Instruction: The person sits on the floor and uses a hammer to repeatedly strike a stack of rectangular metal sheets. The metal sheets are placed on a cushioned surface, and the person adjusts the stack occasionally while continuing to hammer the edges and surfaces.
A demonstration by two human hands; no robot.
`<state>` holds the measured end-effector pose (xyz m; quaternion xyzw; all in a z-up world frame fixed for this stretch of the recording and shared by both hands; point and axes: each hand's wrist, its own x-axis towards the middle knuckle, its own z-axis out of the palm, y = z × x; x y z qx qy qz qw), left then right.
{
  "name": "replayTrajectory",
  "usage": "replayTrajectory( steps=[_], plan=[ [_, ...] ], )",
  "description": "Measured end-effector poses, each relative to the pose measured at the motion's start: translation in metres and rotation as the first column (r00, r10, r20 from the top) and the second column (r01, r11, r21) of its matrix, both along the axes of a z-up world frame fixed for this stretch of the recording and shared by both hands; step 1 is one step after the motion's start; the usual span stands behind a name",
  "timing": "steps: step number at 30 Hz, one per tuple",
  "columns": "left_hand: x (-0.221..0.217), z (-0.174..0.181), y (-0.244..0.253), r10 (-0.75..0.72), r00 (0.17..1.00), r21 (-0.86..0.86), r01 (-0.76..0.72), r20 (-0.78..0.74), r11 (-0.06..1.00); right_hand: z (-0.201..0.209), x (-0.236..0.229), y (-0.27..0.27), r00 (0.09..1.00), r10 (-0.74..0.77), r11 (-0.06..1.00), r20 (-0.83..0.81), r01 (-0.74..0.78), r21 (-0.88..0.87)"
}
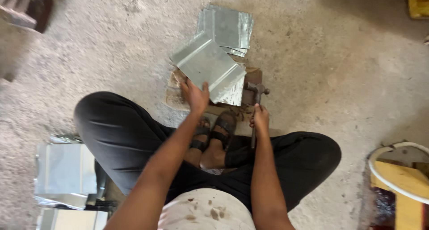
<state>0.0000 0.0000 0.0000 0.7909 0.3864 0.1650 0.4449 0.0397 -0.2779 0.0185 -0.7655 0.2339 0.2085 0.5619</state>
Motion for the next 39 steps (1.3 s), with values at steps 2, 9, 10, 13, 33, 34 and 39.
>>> replayTrajectory(
  steps=[2,9,10,13,33,34,39],
  plan=[
    [-0.02,0.037,-0.016,-0.037,0.992,0.125,0.022,0.121,0.992,0.017,0.002,0.006,0.999,-0.023,0.994,0.035,0.019,0.11],
    [-0.069,0.094,-0.035,-0.281,0.952,-0.292,0.236,-0.123,0.927,0.043,-0.002,0.016,0.994,-0.103,0.958,0.037,0.089,0.271],
    [-0.068,0.096,-0.027,-0.305,0.947,-0.299,0.265,-0.096,0.917,0.043,-0.005,0.013,0.992,-0.123,0.935,0.002,0.115,0.334],
    [-0.034,0.106,0.017,-0.389,0.915,0.083,0.399,-0.107,0.913,0.034,-0.003,0.013,0.981,-0.138,0.783,-0.133,0.19,0.592],
    [0.036,0.039,0.132,-0.115,0.977,-0.17,0.084,-0.181,0.982,0.094,-0.079,0.059,0.968,0.241,0.905,0.062,-0.248,0.346],
    [0.038,0.04,0.136,-0.127,0.974,-0.176,0.094,-0.187,0.98,0.074,-0.084,0.06,0.953,0.287,0.911,0.102,-0.304,0.278],
    [0.037,0.032,0.13,-0.107,0.977,-0.202,0.068,-0.186,0.977,0.046,-0.098,0.054,0.79,0.57,0.821,0.228,-0.531,-0.212]
  ],
)
